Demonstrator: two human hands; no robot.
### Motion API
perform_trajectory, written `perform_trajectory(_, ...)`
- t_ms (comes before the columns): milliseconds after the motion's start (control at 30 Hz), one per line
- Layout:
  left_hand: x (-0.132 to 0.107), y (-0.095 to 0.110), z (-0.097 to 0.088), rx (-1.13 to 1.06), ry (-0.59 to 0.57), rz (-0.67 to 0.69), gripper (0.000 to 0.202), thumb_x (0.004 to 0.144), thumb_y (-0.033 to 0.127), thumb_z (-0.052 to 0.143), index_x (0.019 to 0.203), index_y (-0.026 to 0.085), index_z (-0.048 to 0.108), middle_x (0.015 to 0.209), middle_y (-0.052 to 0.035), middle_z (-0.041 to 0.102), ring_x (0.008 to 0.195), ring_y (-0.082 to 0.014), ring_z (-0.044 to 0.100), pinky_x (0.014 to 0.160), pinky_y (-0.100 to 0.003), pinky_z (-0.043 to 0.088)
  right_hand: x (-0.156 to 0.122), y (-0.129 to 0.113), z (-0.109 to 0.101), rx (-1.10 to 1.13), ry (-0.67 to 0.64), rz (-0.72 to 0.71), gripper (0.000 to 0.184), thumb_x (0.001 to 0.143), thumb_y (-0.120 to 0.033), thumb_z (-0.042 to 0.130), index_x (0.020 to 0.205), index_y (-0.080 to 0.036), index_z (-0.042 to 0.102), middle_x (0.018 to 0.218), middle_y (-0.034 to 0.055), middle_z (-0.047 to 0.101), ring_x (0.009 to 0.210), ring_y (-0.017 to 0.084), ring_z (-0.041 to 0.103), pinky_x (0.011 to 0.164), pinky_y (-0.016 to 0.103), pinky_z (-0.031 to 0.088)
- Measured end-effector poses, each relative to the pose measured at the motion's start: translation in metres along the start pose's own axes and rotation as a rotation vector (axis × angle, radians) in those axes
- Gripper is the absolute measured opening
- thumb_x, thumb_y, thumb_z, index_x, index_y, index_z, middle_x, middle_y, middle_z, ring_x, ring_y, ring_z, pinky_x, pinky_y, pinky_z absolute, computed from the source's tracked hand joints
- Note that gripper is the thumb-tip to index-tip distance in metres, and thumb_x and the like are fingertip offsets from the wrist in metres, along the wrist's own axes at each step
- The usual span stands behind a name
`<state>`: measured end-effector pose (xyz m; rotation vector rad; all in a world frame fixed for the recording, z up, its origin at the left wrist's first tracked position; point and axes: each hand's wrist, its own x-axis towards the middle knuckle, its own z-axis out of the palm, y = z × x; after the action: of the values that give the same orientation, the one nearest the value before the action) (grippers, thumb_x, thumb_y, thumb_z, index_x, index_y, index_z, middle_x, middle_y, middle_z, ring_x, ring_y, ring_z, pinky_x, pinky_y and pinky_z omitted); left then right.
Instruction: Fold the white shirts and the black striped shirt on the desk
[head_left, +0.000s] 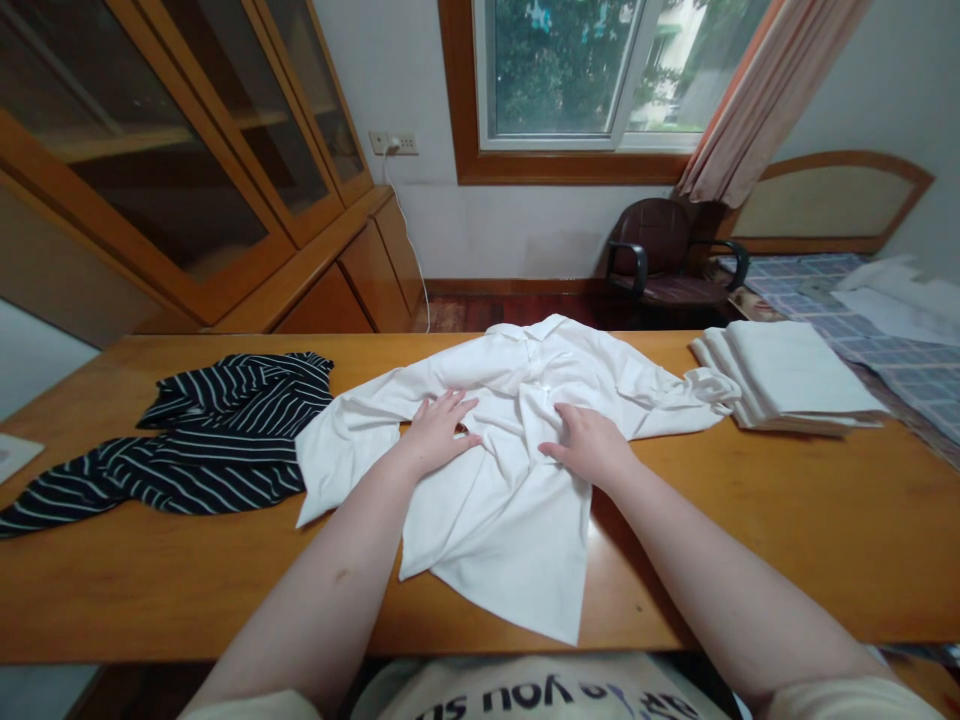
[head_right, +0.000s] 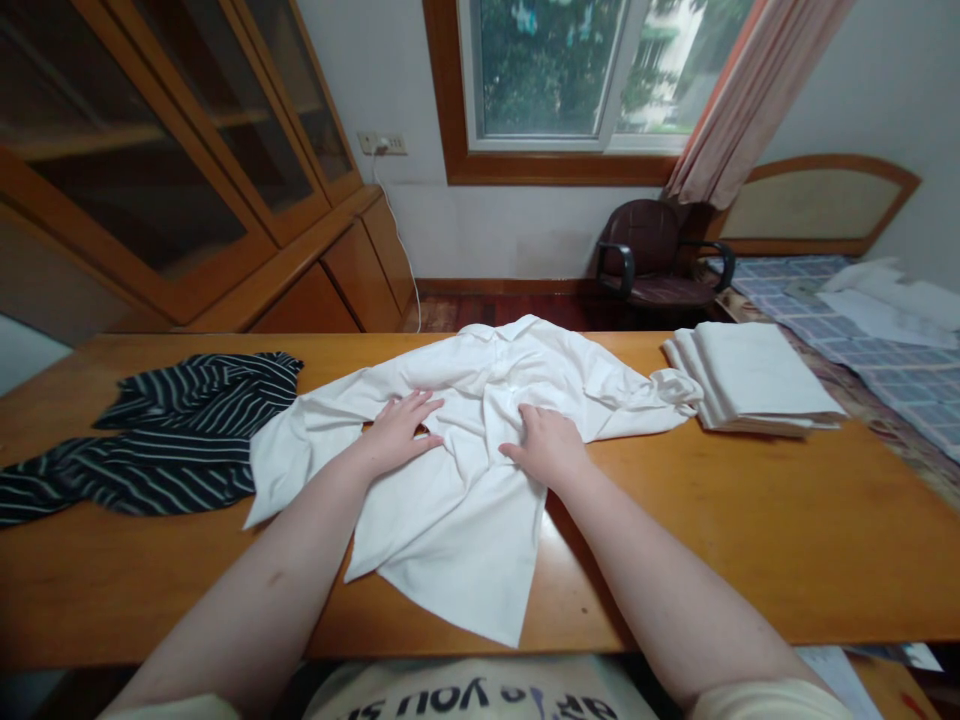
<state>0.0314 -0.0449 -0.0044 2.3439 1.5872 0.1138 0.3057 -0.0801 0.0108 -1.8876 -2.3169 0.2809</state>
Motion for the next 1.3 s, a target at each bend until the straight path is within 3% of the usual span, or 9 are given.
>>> perform_trajectory(100,0.001,-0.002,0.000,-0.004,0.001,-0.015,0.067,0.081,0.055,0.051,0.140,0.026,0.039,0.152,-0.0082,0.027,0.141,-0.0273,0.018,0.112,-0.051,0.014,0.001,0.002,0.002,0.037,-0.038,-0.017,0.077,0.073,-0.052,0.064,0.136,-0.015,0.039,0.127,0.0162,0.055,0.117,0.030,0.050,0.095,0.040,0.037)
perform_trajectory(267,-0.002,0.005,-0.004,-0.014,0.120,0.073,0.055,0.083,0.045,0.052,0.133,0.023,0.049,0.148,-0.0079,0.037,0.137,-0.0253,0.029,0.113,-0.043,0.019,0.004,0.006,0.010,0.074,-0.075,-0.020,0.093,0.071,-0.052,0.067,0.144,-0.014,0.025,0.142,0.0195,0.041,0.133,0.031,0.033,0.106,0.045,0.025)
perform_trajectory(400,-0.002,0.007,-0.002,-0.028,0.044,0.134,0.048,0.086,0.044,0.047,0.130,0.025,0.053,0.143,-0.0048,0.044,0.135,-0.0241,0.033,0.111,-0.042,0.023,0.009,0.011,0.017,0.116,-0.105,-0.053,0.097,0.074,-0.052,0.063,0.148,-0.014,0.014,0.148,0.0175,0.033,0.139,0.029,0.023,0.111,0.048,0.016)
perform_trajectory(567,-0.001,0.007,0.000,-0.029,0.008,0.011,0.048,0.086,0.045,0.046,0.131,0.028,0.051,0.148,-0.0013,0.037,0.137,-0.0243,0.028,0.111,-0.043,0.022,0.015,0.018,0.022,0.138,-0.094,-0.092,0.095,0.079,-0.054,0.056,0.149,-0.011,0.008,0.151,0.0172,0.027,0.140,0.028,0.021,0.111,0.048,0.014)
perform_trajectory(833,-0.002,-0.010,-0.011,0.003,-0.009,-0.102,0.051,0.088,0.045,0.041,0.135,0.028,0.047,0.149,-0.0022,0.035,0.137,-0.0225,0.030,0.110,-0.039,0.026,0.020,0.026,0.026,0.124,-0.068,-0.127,0.070,0.091,-0.047,0.037,0.148,-0.010,0.016,0.147,0.0177,0.034,0.138,0.026,0.027,0.111,0.045,0.019)
perform_trajectory(1167,-0.008,-0.022,-0.020,0.109,-0.077,-0.250,0.060,0.085,0.037,0.040,0.143,0.023,0.037,0.151,-0.0048,0.031,0.137,-0.0245,0.030,0.111,-0.041,0.025,0.028,0.037,0.024,0.096,-0.058,-0.127,0.074,0.083,-0.050,0.053,0.144,-0.016,0.030,0.149,0.0135,0.033,0.140,0.030,0.019,0.111,0.052,0.014)
perform_trajectory(1300,-0.006,-0.028,-0.020,0.157,-0.043,-0.283,0.060,0.084,0.029,0.037,0.143,0.022,0.036,0.151,-0.0030,0.031,0.137,-0.0232,0.030,0.110,-0.040,0.027,0.025,0.032,0.022,0.085,0.062,-0.176,0.064,0.085,-0.045,0.053,0.139,-0.014,0.040,0.146,0.0149,0.037,0.138,0.032,0.025,0.110,0.054,0.019)
